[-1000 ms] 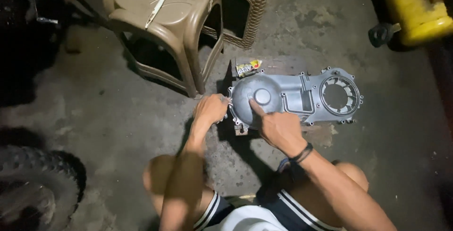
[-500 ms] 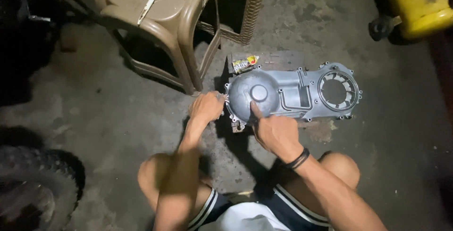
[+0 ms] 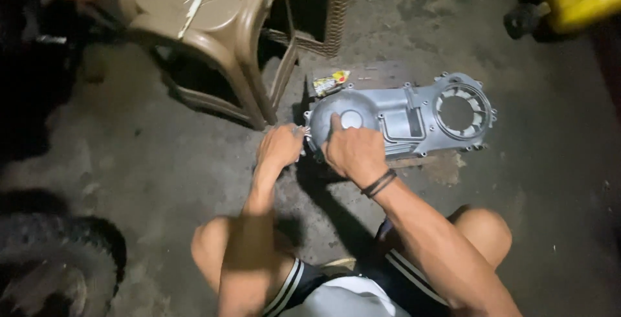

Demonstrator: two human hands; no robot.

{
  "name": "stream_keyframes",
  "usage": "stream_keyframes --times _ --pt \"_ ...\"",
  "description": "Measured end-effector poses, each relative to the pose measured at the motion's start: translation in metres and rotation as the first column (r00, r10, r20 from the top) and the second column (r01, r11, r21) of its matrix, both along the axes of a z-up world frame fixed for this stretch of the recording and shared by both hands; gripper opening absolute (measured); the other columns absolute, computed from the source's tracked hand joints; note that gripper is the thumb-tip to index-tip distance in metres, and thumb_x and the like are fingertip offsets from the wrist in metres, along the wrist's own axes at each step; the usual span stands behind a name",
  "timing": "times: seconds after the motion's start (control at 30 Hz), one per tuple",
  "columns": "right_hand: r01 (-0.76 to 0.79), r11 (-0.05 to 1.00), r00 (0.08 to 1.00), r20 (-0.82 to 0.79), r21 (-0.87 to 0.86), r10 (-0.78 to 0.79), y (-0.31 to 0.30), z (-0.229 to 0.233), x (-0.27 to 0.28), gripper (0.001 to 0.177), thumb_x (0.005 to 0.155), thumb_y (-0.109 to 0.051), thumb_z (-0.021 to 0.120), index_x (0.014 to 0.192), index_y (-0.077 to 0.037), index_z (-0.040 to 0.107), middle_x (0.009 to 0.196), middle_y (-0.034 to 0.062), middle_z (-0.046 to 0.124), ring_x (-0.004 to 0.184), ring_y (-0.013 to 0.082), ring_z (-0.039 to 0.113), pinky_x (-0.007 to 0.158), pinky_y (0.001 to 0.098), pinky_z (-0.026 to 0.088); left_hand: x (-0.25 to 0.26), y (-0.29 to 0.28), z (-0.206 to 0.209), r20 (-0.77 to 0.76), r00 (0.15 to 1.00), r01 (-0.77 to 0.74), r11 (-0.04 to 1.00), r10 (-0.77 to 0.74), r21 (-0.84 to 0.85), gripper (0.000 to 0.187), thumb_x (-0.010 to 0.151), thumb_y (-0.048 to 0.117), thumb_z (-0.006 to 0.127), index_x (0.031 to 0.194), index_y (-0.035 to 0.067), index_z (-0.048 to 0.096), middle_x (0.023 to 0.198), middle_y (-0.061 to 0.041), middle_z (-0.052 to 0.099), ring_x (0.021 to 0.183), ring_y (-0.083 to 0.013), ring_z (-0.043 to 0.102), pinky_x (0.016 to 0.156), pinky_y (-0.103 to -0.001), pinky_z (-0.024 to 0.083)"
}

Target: Cleaning and applying sealant to the edges of a motorcycle engine casing in preparation for assembly.

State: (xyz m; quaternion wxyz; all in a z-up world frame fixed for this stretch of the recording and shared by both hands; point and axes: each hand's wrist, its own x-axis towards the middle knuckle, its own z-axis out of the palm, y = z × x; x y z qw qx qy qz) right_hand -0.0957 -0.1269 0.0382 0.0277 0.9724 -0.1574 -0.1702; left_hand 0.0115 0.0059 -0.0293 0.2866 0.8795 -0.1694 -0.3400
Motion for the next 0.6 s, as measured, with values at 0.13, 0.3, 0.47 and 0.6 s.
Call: stream_keyframes --times 0.13,0.3,0.47,0.6 --pt "0.065 0.997 0.997 -0.041 0.048 -0.063 0.019 0.024 -0.014 0.074 0.091 -0.041 0.045 0.158 -0.010 0.035 0.086 0.0162 0.077 0.089 0.0394 0.076 0.073 0.0560 0.058 0.000 0.001 0.016 0.007 1.000 0.030 0.999 -0.031 0.040 0.052 0.103 0.039 0.044 0.128 0.002 0.069 0.109 -0.024 0.076 0.114 -0.0445 0.067 0.100 -0.057 0.049" --pt "0.072 0.996 0.997 0.033 0.060 -0.074 0.014 0.005 -0.001 0.073 0.089 -0.037 0.045 0.153 -0.005 0.042 0.082 0.0157 0.075 0.081 0.0402 0.076 0.066 0.0524 0.057 -0.003 0.003 0.021 -0.003 0.999 0.034 0.997 -0.034 0.067 0.058 0.101 0.047 0.043 0.135 0.005 0.066 0.125 -0.024 0.071 0.124 -0.0431 0.062 0.106 -0.057 0.046" --pt "0.067 0.994 0.997 0.028 0.087 -0.070 0.021 0.010 -0.017 0.076 0.088 -0.039 0.048 0.155 -0.003 0.039 0.082 0.0198 0.076 0.082 0.0419 0.076 0.068 0.0543 0.057 -0.002 0.002 0.013 -0.012 1.000 0.018 0.998 -0.017 0.059 0.058 0.101 0.047 0.044 0.134 0.005 0.066 0.128 -0.024 0.069 0.126 -0.0440 0.061 0.108 -0.057 0.045" --pt "0.034 0.997 0.998 0.047 0.075 -0.038 0.024 0.024 -0.021 0.075 0.089 -0.039 0.050 0.155 -0.004 0.039 0.080 0.0189 0.076 0.081 0.0403 0.077 0.066 0.0546 0.058 -0.003 0.000 0.012 0.019 1.000 0.014 0.999 -0.015 0.050 0.054 0.101 0.045 0.044 0.127 0.006 0.071 0.123 -0.023 0.072 0.123 -0.0448 0.063 0.106 -0.058 0.047"
